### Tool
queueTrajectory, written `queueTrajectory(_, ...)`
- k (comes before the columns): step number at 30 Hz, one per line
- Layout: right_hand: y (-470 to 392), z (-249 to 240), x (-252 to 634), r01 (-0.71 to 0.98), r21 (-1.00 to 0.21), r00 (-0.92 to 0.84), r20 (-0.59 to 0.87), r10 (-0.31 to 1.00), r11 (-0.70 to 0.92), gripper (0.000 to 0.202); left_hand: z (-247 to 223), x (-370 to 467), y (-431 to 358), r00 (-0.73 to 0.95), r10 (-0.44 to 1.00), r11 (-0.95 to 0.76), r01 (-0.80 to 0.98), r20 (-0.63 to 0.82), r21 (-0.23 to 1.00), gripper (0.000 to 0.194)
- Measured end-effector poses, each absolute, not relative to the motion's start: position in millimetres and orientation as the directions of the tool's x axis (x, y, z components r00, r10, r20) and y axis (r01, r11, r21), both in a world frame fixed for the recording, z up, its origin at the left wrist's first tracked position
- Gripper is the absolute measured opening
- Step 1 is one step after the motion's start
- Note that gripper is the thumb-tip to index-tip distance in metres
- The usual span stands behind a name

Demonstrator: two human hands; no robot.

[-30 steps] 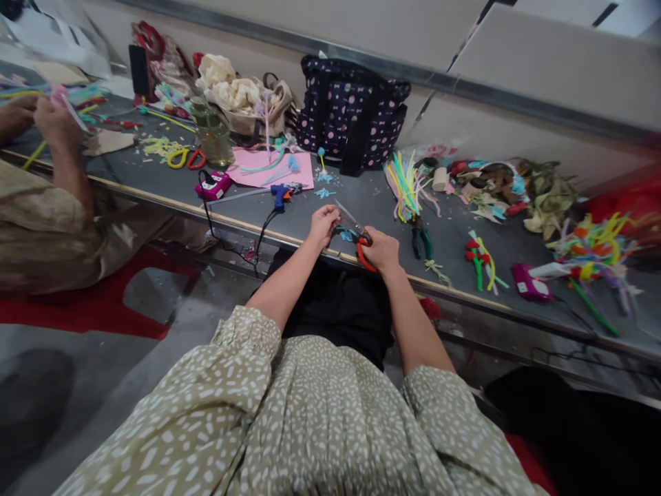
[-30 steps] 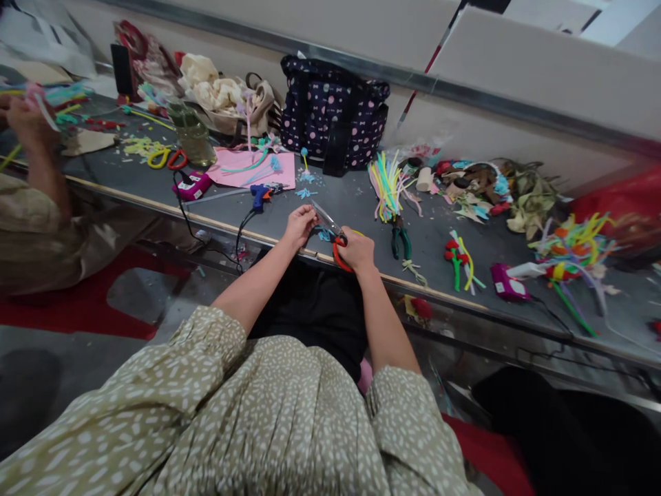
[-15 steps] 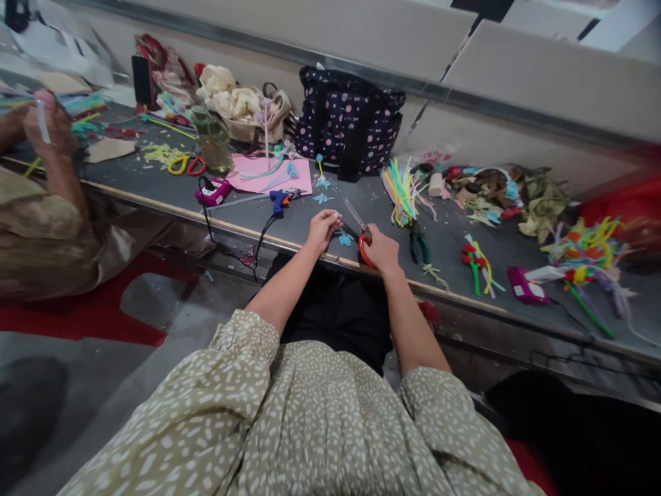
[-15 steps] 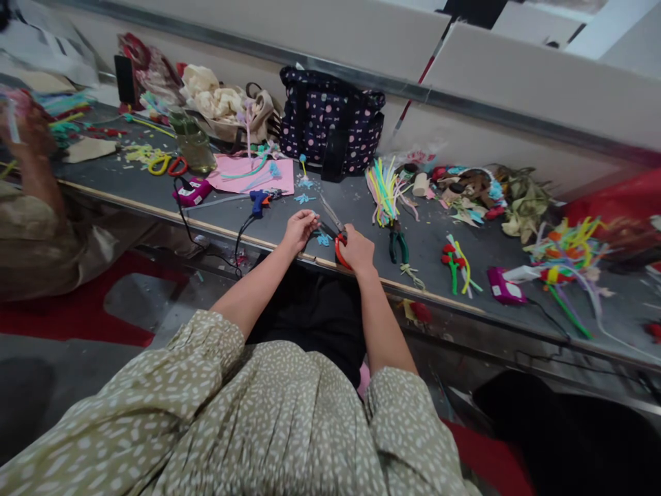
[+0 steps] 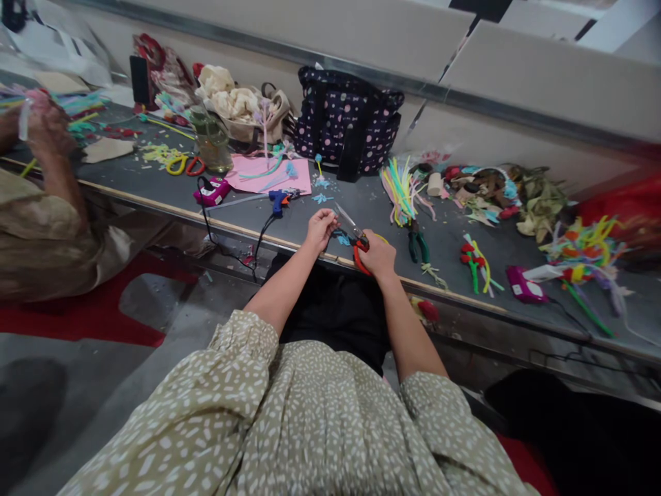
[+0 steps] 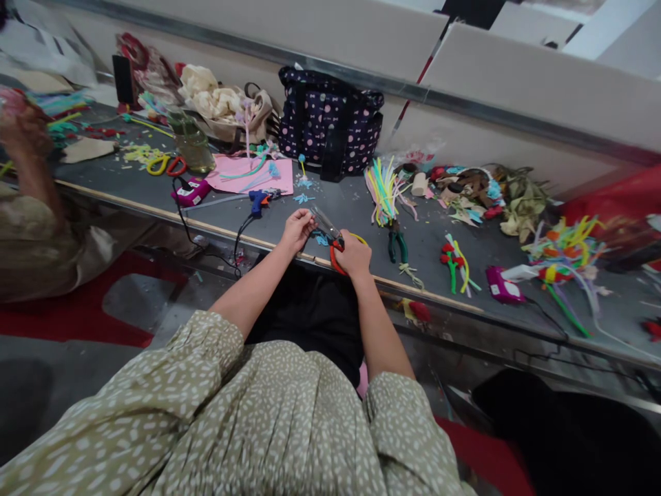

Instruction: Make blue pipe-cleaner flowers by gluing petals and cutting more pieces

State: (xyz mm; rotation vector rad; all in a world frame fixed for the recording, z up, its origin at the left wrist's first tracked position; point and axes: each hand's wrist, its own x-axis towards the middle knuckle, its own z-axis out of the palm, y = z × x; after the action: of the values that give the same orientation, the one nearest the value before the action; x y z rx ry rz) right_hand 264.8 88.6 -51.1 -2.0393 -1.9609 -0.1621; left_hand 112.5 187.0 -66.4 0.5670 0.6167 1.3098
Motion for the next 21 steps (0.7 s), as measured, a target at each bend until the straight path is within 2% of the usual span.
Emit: queueTrajectory(21,87.2,-52.0,264.1,0.992,-0.123,0.028,0.269,0.963,0.005,0.035,-70.1,113.1,188.2,0.121,0.987,0.158,-0.720,-0.102,0.676,0.021)
